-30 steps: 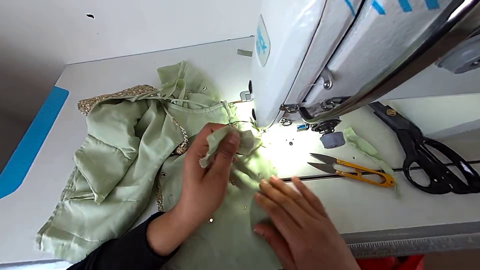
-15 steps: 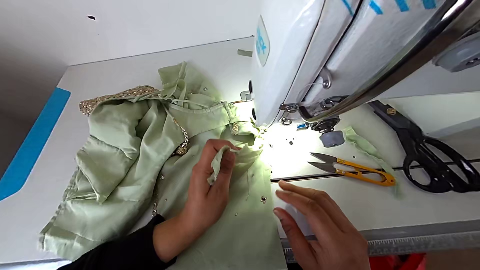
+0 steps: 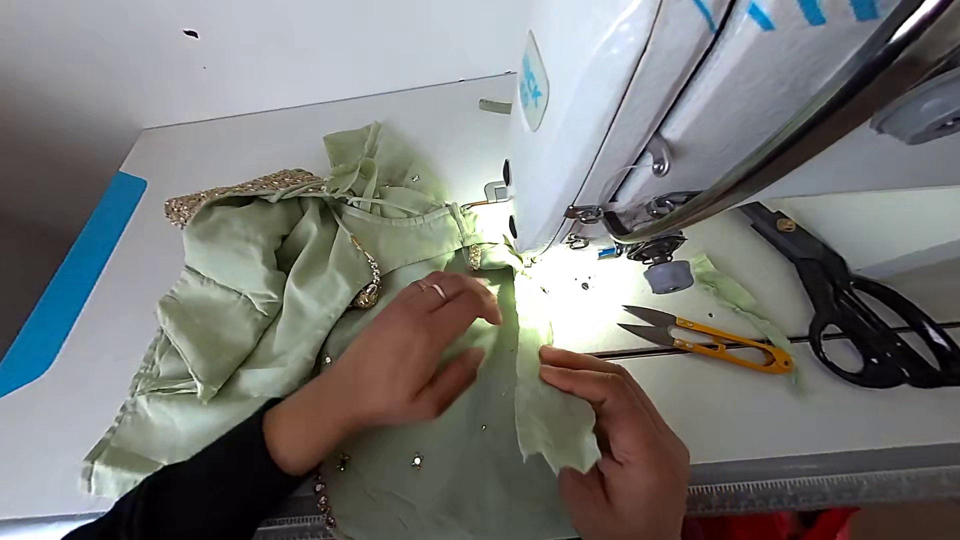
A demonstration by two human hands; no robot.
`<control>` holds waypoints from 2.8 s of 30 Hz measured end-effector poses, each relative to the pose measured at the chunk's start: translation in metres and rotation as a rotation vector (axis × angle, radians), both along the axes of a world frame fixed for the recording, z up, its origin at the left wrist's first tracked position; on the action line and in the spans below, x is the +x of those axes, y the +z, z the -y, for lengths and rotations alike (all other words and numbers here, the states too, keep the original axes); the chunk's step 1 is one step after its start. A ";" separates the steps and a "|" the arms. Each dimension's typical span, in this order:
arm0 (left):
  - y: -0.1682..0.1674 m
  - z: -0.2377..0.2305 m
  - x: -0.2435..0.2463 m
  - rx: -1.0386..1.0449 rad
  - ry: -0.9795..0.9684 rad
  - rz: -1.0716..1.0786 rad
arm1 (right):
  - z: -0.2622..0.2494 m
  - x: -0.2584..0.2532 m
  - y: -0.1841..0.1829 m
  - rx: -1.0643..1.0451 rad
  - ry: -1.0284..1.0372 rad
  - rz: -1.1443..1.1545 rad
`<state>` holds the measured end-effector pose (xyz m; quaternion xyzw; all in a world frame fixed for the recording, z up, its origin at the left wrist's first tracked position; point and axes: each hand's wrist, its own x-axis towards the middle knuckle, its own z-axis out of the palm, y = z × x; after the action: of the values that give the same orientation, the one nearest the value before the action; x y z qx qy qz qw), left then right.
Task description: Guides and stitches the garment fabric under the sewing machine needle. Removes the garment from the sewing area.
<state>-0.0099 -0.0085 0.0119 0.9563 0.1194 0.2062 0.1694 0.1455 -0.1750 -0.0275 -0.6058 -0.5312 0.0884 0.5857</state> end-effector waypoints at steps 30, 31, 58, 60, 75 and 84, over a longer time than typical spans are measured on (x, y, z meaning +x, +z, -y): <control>-0.003 0.031 0.021 0.196 0.097 -0.160 | 0.023 0.037 0.004 -0.068 0.180 0.220; 0.001 0.030 0.021 0.193 0.116 -0.120 | 0.023 0.036 0.002 -0.072 0.189 0.276; -0.018 0.011 0.034 0.167 -0.025 -0.085 | 0.024 0.032 -0.006 -0.145 0.093 0.485; -0.018 0.010 0.033 0.154 -0.029 -0.083 | 0.025 0.032 -0.006 -0.144 0.096 0.499; -0.016 0.008 0.031 0.150 -0.063 -0.089 | 0.025 0.029 -0.008 -0.129 0.012 0.442; -0.015 0.023 0.027 0.098 0.012 -0.197 | 0.028 0.030 -0.005 -0.189 0.003 0.422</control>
<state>0.0173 -0.0319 -0.0028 0.9783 0.1310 0.1181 0.1084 0.1753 -0.2030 -0.0325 -0.6621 -0.6322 0.0102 0.4023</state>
